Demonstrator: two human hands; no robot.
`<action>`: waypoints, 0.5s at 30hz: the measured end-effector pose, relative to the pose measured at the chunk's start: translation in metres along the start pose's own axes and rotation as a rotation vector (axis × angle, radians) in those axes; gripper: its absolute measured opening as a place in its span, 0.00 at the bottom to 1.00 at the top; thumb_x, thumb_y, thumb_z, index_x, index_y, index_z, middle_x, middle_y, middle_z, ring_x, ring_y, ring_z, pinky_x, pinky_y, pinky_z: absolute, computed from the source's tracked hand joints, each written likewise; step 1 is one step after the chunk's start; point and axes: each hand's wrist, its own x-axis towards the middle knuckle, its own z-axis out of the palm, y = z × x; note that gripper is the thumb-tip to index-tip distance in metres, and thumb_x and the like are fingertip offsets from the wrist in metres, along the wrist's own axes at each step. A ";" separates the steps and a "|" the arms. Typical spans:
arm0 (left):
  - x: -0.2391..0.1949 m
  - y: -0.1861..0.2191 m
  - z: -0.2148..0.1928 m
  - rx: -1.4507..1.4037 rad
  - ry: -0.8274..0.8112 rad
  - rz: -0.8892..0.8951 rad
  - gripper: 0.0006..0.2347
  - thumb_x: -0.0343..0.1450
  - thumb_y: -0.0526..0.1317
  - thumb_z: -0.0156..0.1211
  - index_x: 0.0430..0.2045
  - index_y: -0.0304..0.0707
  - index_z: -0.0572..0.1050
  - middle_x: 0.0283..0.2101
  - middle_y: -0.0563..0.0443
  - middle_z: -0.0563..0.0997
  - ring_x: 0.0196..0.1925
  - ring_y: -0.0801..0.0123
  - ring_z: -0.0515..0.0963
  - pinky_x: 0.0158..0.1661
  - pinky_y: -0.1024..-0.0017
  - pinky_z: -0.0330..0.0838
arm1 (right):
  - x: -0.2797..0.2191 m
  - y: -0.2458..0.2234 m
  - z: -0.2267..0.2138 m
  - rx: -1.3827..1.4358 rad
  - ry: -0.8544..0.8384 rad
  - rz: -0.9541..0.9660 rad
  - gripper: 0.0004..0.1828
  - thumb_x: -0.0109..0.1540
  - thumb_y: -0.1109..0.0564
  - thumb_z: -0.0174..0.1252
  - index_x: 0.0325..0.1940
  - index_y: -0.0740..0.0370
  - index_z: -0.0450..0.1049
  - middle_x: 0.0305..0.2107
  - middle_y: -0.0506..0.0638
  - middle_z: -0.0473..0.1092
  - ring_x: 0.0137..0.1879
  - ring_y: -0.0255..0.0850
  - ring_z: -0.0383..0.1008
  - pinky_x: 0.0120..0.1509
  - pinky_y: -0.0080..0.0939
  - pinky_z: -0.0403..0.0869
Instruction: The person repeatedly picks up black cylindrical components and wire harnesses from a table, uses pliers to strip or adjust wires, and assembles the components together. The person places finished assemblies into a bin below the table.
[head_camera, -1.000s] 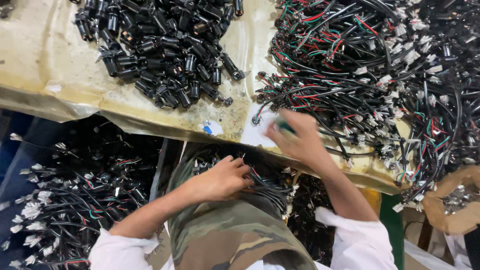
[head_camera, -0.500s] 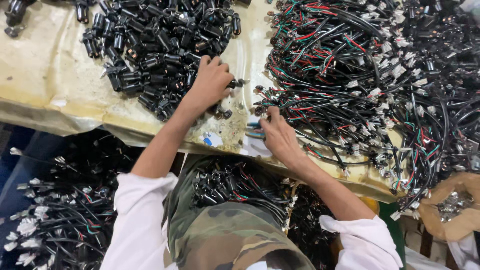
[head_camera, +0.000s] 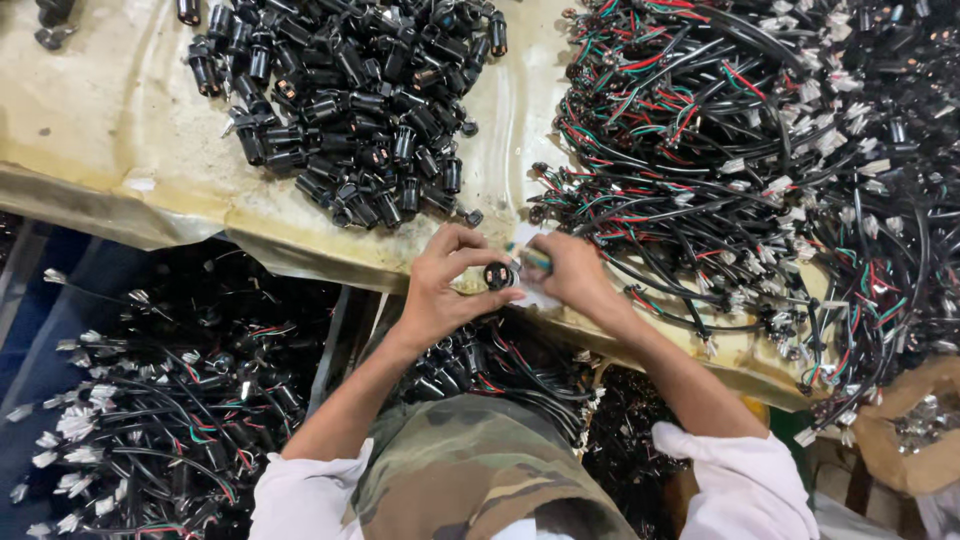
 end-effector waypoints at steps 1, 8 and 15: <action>-0.005 0.000 0.001 -0.007 -0.011 0.005 0.15 0.64 0.38 0.76 0.40 0.37 0.78 0.44 0.45 0.78 0.48 0.59 0.79 0.48 0.66 0.74 | 0.000 -0.002 -0.006 0.202 -0.031 0.098 0.17 0.54 0.55 0.72 0.43 0.62 0.76 0.33 0.59 0.76 0.38 0.52 0.78 0.41 0.50 0.75; -0.011 0.003 0.014 0.026 -0.126 -0.050 0.19 0.69 0.33 0.70 0.55 0.37 0.75 0.45 0.43 0.77 0.43 0.58 0.80 0.43 0.68 0.75 | -0.036 -0.027 -0.043 1.184 0.041 0.266 0.11 0.60 0.61 0.68 0.41 0.62 0.73 0.35 0.48 0.75 0.37 0.34 0.78 0.41 0.37 0.79; 0.000 0.002 0.015 -0.055 -0.299 0.148 0.14 0.68 0.33 0.70 0.46 0.36 0.75 0.46 0.43 0.79 0.42 0.56 0.82 0.41 0.66 0.75 | -0.058 -0.036 -0.042 1.247 0.062 0.363 0.11 0.61 0.60 0.66 0.45 0.62 0.73 0.38 0.49 0.74 0.38 0.35 0.78 0.41 0.37 0.79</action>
